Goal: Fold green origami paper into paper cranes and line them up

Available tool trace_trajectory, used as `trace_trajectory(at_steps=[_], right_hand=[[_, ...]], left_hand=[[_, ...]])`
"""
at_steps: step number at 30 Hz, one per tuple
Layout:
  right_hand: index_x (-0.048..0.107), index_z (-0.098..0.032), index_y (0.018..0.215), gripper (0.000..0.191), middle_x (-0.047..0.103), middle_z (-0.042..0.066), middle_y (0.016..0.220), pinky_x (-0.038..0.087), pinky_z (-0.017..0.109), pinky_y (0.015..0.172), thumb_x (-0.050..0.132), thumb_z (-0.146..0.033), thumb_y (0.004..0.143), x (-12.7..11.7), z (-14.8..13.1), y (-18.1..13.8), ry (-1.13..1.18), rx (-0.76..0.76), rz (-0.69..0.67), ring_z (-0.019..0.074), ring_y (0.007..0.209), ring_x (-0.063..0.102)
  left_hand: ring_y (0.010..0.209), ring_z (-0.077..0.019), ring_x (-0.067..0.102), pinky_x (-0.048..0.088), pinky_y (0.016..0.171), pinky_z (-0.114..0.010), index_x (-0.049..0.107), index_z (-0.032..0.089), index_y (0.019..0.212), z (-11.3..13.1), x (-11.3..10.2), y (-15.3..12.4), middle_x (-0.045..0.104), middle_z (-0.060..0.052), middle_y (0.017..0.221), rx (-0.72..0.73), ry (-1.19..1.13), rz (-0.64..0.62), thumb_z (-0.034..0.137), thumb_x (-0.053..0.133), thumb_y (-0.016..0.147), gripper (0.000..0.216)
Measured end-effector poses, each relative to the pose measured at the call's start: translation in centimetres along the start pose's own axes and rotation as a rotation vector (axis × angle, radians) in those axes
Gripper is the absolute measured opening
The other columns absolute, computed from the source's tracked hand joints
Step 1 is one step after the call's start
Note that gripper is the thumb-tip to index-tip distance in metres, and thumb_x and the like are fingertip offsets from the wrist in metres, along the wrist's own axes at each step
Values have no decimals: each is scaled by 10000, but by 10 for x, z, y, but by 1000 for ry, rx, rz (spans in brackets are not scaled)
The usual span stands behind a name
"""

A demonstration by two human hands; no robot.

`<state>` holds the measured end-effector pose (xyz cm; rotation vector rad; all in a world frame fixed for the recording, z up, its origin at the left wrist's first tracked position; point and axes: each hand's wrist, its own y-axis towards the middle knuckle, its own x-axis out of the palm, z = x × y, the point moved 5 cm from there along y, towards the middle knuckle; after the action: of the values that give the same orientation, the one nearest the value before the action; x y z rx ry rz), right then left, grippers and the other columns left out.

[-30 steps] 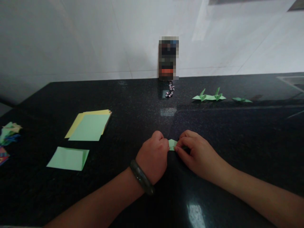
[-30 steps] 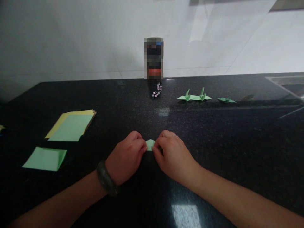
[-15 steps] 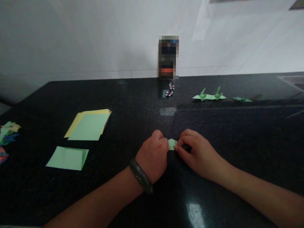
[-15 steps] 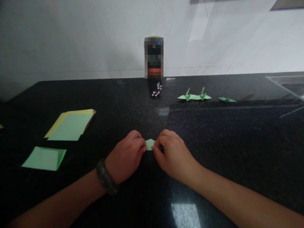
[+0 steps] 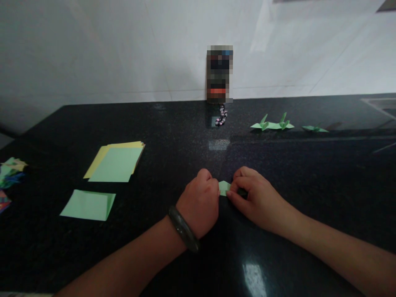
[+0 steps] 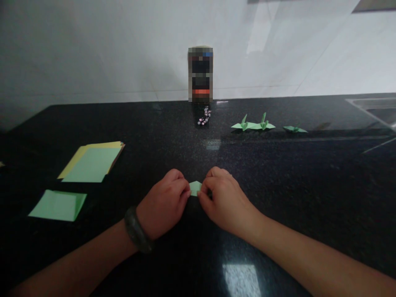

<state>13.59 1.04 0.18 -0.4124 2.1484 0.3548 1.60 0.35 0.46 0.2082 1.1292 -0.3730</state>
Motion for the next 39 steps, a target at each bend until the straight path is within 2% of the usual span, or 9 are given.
trace_trajectory(at_steps=[4, 7, 10, 12, 15, 17, 23, 31, 39], right_hand=[[559, -164, 663, 97, 514, 33, 747, 389, 279, 660, 548, -131, 753, -1, 1, -2, -25, -24, 25, 150, 736, 482], [619, -192, 873, 140, 527, 43, 796, 370, 279, 641, 507, -146, 802, -1, -6, -7, -126, -210, 2, 155, 734, 467], [651, -217, 884, 188, 534, 52, 763, 325, 301, 606, 468, -200, 841, 0, -15, -15, -366, -384, -7, 171, 690, 425], [658, -195, 893, 213, 533, 64, 755, 309, 306, 592, 460, -262, 850, 0, -17, -18, -460, -412, -28, 181, 691, 414], [646, -174, 970, 280, 516, 72, 762, 309, 307, 595, 462, -342, 844, 0, -17, -18, -478, -381, -113, 193, 720, 417], [643, -192, 985, 280, 503, 69, 778, 313, 305, 606, 450, -344, 849, -2, -16, -17, -447, -349, -160, 188, 722, 416], [641, -200, 1000, 276, 489, 70, 798, 316, 306, 623, 452, -333, 849, -3, -14, -15, -407, -323, -198, 186, 741, 418], [643, -219, 995, 258, 492, 61, 772, 311, 297, 605, 464, -331, 846, -5, -14, -16, -419, -327, -208, 175, 709, 421], [674, -186, 786, 232, 506, 55, 744, 369, 302, 661, 463, -260, 849, -22, -5, -20, -275, -285, -170, 159, 710, 464]], left_hand=[[767, -152, 540, 471, 739, -317, 577, 130, 760, -1, 0, 1, 503, -65, 859, -14, -9, -7, 105, 389, 812, 198], [766, -151, 541, 470, 739, -313, 578, 131, 756, -2, 2, 2, 506, -62, 852, -10, -14, -4, 127, 393, 820, 196], [769, -152, 540, 471, 736, -306, 576, 132, 744, -2, 3, 3, 509, -59, 838, -5, -14, 5, 141, 405, 820, 187], [774, -154, 539, 471, 741, -306, 575, 134, 744, -3, 3, 3, 513, -56, 833, -4, -7, 11, 149, 409, 822, 184], [761, -145, 534, 476, 733, -294, 581, 136, 779, -2, -2, -4, 521, -52, 848, 16, 16, 8, 143, 417, 824, 170], [755, -135, 527, 477, 731, -288, 595, 151, 860, 1, -6, -12, 528, -49, 900, 97, 79, -11, 94, 373, 832, 230], [858, -226, 509, 495, 627, -346, 499, 214, 1181, 11, -10, -34, 531, -83, 1074, 206, 402, -10, 134, 356, 849, 371], [861, -228, 501, 485, 687, -380, 544, 153, 1114, 13, 0, -33, 551, -86, 954, 203, 399, -74, 134, 353, 854, 324], [856, -227, 485, 472, 704, -395, 523, 147, 1146, 12, -4, -30, 541, -77, 914, 226, 336, -79, 131, 328, 863, 344]])
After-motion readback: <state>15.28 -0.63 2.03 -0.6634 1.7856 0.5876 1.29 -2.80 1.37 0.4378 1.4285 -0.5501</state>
